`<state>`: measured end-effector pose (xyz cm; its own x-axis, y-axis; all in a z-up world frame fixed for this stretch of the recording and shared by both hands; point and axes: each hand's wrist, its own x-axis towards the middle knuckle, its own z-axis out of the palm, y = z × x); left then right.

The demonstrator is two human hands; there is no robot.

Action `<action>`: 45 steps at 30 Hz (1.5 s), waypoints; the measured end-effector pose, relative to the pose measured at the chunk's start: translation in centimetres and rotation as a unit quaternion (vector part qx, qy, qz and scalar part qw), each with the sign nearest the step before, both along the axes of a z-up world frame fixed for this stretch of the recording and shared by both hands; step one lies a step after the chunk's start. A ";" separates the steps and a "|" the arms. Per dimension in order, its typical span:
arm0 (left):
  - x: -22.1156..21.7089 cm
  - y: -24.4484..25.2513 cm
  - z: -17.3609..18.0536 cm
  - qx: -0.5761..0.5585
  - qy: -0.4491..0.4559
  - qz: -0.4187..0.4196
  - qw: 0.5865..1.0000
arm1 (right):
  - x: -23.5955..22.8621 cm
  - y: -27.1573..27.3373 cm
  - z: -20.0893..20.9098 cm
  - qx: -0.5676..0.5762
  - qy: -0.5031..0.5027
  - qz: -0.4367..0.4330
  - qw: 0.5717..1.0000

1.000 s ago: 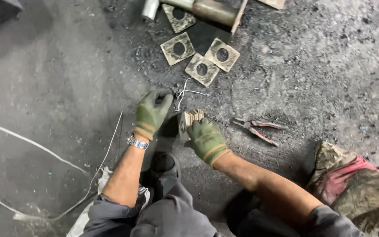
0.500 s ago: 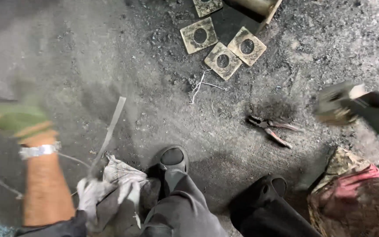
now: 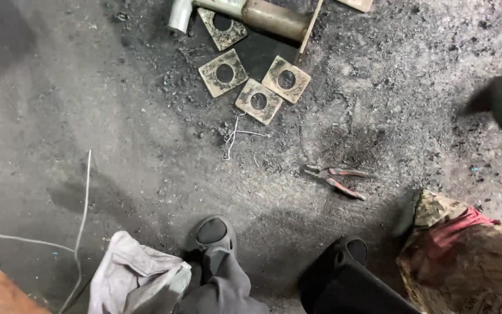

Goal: The person gathers square metal plates with central holes and stacks them. They wrap a metal wire around the stack and use pliers to twist the wire, securing the bundle. The person repeats this process for multiple stacks of plates.

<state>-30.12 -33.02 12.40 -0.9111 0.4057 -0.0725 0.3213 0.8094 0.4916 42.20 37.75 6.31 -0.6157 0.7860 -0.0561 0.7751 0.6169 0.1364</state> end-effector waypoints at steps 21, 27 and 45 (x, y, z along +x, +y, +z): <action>26.2 23.5 4.1 0.033 -0.297 -0.312 0.902 | -29.3 -23.8 10.6 -0.629 0.429 0.123 0.637; 25.3 25.8 4.5 -0.038 -0.246 -0.352 0.902 | -29.3 -24.6 9.9 -0.624 0.456 -0.059 0.632; 27.8 35.2 -0.8 0.089 -0.214 -0.292 0.928 | -25.2 9.0 -10.9 -0.124 0.434 -0.372 0.811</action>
